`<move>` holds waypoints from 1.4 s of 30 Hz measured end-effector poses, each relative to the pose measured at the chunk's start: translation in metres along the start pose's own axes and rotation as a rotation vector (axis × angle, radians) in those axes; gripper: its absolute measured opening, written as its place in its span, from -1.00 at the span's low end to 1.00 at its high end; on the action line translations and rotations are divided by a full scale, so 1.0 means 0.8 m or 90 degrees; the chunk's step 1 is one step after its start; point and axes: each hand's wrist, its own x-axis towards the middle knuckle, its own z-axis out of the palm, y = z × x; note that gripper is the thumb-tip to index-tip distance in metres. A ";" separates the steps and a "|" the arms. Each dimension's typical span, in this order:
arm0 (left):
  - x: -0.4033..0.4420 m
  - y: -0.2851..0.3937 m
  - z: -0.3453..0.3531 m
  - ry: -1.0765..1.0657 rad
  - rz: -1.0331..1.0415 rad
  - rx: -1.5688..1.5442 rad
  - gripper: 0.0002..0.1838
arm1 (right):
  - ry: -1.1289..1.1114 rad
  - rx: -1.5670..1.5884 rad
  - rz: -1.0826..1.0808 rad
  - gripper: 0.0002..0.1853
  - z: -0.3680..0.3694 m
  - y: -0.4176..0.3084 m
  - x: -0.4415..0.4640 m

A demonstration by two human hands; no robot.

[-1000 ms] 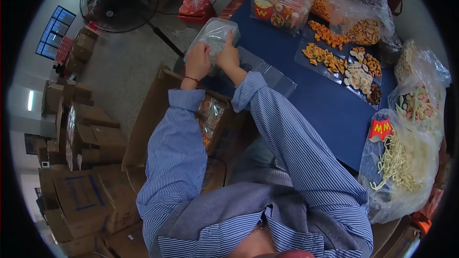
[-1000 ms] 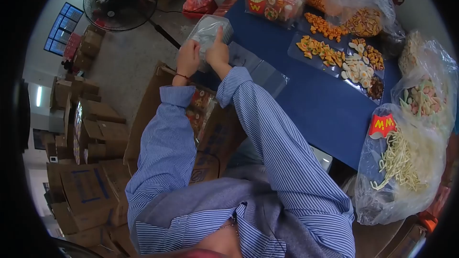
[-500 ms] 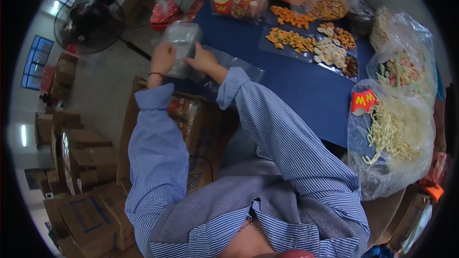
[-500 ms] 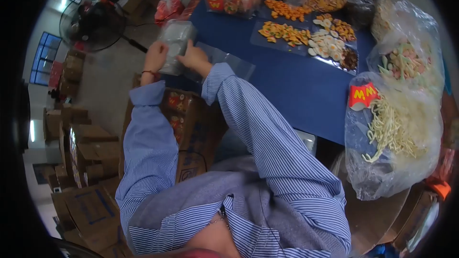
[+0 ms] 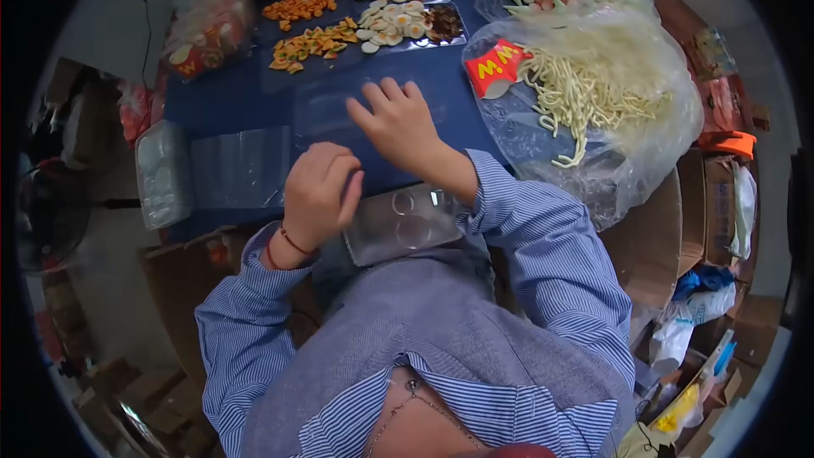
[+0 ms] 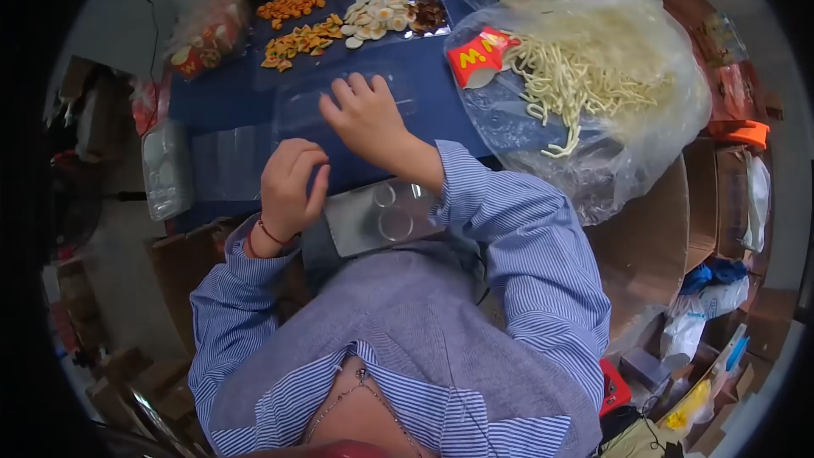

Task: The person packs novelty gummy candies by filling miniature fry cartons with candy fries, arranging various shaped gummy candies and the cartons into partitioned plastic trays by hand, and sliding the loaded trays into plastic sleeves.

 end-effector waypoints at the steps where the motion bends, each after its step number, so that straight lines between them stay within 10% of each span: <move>1: 0.016 0.013 0.019 0.037 0.070 0.080 -0.61 | -0.008 -0.005 0.008 -0.55 0.004 0.005 -0.028; 7: 0.045 -0.045 0.111 -0.006 0.104 0.294 -0.40 | -0.106 0.281 0.101 -0.59 -0.053 0.055 -0.123; 14: 0.123 0.009 0.073 -0.007 0.174 0.290 -0.42 | -0.105 -0.286 0.487 -0.76 -0.098 0.243 -0.180; 20: 0.293 0.014 0.165 -0.025 0.413 0.347 -0.33 | -0.030 -0.028 0.356 -0.76 -0.072 0.302 -0.181; 23: 0.321 0.014 0.193 -0.123 0.452 0.351 -0.30 | -0.011 0.473 0.612 -0.81 -0.122 0.307 -0.162; 26: 0.322 0.019 0.199 -0.173 0.424 0.379 -0.26 | -0.191 0.496 0.675 -0.78 -0.116 0.302 -0.188; 30: 0.311 0.015 0.185 -0.211 0.370 0.376 -0.23 | -0.215 0.107 0.533 -0.79 -0.137 0.286 -0.214; 42: 0.285 0.039 0.179 -0.190 0.205 0.324 -0.24 | -0.229 0.050 0.555 -0.77 -0.091 0.278 -0.197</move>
